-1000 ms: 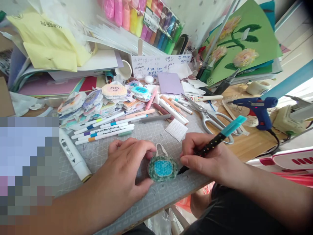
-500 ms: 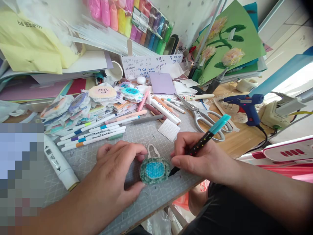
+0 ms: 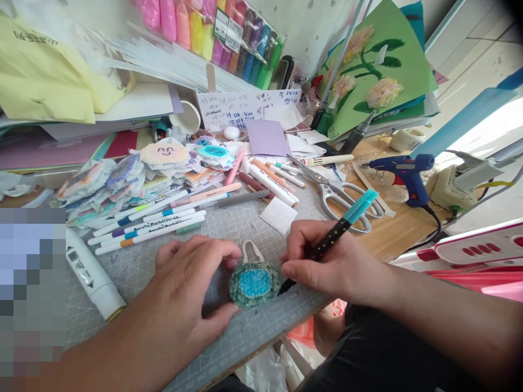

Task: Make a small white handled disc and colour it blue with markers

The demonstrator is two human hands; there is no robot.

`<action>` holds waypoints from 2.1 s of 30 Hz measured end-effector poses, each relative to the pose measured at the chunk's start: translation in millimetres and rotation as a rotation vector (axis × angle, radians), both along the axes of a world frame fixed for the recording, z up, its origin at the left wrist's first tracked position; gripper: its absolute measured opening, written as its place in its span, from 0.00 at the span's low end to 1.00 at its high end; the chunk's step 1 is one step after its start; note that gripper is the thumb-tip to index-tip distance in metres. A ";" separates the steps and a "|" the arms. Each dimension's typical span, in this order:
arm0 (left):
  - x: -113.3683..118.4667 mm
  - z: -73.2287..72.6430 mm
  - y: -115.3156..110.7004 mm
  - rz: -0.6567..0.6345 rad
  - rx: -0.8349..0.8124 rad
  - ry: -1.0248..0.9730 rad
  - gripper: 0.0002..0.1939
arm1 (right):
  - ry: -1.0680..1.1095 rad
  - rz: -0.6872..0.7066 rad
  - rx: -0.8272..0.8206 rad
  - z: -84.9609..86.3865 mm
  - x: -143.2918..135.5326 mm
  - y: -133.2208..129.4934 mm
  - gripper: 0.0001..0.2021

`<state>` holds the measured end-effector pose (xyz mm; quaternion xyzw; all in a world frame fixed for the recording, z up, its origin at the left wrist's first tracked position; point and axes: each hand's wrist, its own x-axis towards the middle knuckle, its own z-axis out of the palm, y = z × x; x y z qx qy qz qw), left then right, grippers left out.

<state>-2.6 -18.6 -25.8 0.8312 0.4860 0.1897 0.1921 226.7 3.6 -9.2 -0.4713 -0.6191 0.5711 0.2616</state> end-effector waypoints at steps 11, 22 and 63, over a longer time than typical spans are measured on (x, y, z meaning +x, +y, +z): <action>0.1 -0.8 0.0 -0.010 0.016 -0.007 0.15 | -0.012 -0.024 0.017 -0.6 -0.8 0.4 0.11; 0.4 0.5 -0.9 0.013 -0.005 -0.013 0.13 | -0.013 -0.081 0.096 -2.8 -0.5 4.9 0.10; 3.5 0.9 -3.6 -0.036 -0.024 -0.012 0.19 | -0.043 -0.154 0.169 -3.2 -5.6 4.8 0.11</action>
